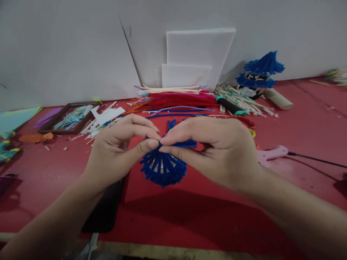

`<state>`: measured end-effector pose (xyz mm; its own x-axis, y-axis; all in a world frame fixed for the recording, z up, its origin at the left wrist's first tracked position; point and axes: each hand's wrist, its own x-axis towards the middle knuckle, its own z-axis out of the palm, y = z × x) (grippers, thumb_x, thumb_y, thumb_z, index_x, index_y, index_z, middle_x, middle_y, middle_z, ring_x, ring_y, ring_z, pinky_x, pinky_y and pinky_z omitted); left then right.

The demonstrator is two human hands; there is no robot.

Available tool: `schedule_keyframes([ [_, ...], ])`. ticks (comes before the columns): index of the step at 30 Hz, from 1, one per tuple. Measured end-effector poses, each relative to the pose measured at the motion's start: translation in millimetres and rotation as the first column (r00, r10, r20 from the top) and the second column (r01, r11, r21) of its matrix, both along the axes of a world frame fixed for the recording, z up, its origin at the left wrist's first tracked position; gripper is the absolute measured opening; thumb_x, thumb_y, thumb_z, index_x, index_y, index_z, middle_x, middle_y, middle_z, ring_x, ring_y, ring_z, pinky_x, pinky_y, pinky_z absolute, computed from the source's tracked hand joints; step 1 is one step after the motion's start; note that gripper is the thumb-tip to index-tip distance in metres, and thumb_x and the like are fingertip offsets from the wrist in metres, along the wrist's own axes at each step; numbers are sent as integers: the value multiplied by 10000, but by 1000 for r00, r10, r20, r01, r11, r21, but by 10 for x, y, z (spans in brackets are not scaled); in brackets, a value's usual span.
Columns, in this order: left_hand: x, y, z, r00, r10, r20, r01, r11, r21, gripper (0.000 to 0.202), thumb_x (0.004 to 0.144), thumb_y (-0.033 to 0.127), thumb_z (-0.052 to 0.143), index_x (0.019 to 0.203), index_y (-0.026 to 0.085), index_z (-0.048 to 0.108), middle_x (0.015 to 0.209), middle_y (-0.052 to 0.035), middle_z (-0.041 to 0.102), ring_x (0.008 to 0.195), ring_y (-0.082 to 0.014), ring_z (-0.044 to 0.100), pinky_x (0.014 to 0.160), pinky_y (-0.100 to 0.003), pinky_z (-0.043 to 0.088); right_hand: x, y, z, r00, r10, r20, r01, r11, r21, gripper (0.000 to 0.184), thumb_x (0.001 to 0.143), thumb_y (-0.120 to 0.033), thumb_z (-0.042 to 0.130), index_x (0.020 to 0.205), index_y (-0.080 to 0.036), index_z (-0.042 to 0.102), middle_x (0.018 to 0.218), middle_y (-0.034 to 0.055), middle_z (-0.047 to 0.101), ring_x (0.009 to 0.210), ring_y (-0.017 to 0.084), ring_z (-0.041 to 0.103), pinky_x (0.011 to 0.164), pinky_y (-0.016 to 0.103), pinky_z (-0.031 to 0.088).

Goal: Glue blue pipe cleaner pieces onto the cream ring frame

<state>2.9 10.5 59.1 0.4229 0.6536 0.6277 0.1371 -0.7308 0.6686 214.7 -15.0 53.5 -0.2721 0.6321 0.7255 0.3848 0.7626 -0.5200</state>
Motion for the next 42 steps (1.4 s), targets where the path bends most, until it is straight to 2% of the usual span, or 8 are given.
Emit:
schedule_keyframes([
  [5, -38, 13, 21, 983, 14, -182, 7, 994, 113, 83, 942, 207, 748, 869, 223, 784, 1086, -54, 782, 1058, -188, 737, 1043, -344, 565, 109, 75, -10, 979, 133, 151, -155, 978, 140, 130, 910, -149, 754, 838, -238, 693, 882, -15, 788, 808, 95, 758, 758, 174, 621],
  [13, -97, 32, 58, 956, 12, -292, 32, 988, 148, 88, 925, 178, 755, 884, 231, 812, 1180, -72, 759, 1146, -221, 713, 1105, -405, 543, 347, 204, 154, 831, 429, 355, -454, 891, -12, 227, 1024, -107, 554, 1077, -206, 752, 1049, 41, 799, 976, 80, 760, 827, 148, 618],
  [17, -118, 59, 74, 959, 4, -284, 38, 989, 143, 93, 928, 178, 755, 873, 229, 811, 1148, -60, 762, 1091, -199, 731, 1061, -364, 574, 425, 202, 162, 815, 322, 482, -401, 914, 67, 314, 1083, -153, 446, 1175, -239, 734, 1109, 7, 802, 1053, 64, 753, 931, 137, 603],
  [20, -129, 11, 121, 943, 61, -328, -18, 991, 133, 83, 973, 252, 718, 1004, 238, 794, 1200, -55, 773, 1149, -211, 729, 1098, -387, 561, 461, 171, 89, 899, 182, 398, -265, 950, 166, 280, 1093, -245, 468, 1149, -287, 739, 1071, -28, 806, 1062, 98, 758, 973, 219, 627],
  [24, -112, -144, 163, 771, 101, -629, -129, 992, 0, 696, 792, 487, 889, 1329, 119, 640, 1458, -194, 649, 1404, -374, 581, 1148, -535, 525, 512, 36, -80, 962, -115, 247, 38, 954, 297, 265, 1040, -193, 564, 1169, -347, 735, 1059, -37, 801, 1031, 145, 768, 943, 313, 656],
  [28, -70, -195, 127, 640, 69, -765, -195, 978, -75, 502, 841, 349, 866, 1237, 115, 664, 1401, -191, 679, 1335, -386, 624, 1115, -563, 531, 530, -223, -216, 902, -126, 412, -9, 950, 311, 279, 1029, -133, 549, 1230, -270, 686, 1069, 35, 795, 1100, 175, 747, 989, 356, 644],
  [34, -72, -38, 99, 712, -23, -702, -116, 982, -150, 455, 827, 291, 877, 1214, 157, 678, 1298, -116, 748, 1211, -286, 703, 1058, -435, 572, 434, -330, -368, 849, -128, 512, -80, 928, 365, 282, 1010, -70, 560, 1254, -177, 653, 1107, 78, 798, 1213, 187, 702, 963, 388, 641],
  [42, -114, 6, 70, 763, 15, -646, -97, 991, -91, 412, 898, 355, 802, 1237, 145, 699, 1330, -145, 755, 1259, -310, 712, 1097, -448, 566, 294, -178, -445, 892, -186, 413, -59, 856, 513, 235, 877, -47, 740, 1087, -152, 739, 979, 58, 804, 945, 181, 743, 808, 314, 663],
])
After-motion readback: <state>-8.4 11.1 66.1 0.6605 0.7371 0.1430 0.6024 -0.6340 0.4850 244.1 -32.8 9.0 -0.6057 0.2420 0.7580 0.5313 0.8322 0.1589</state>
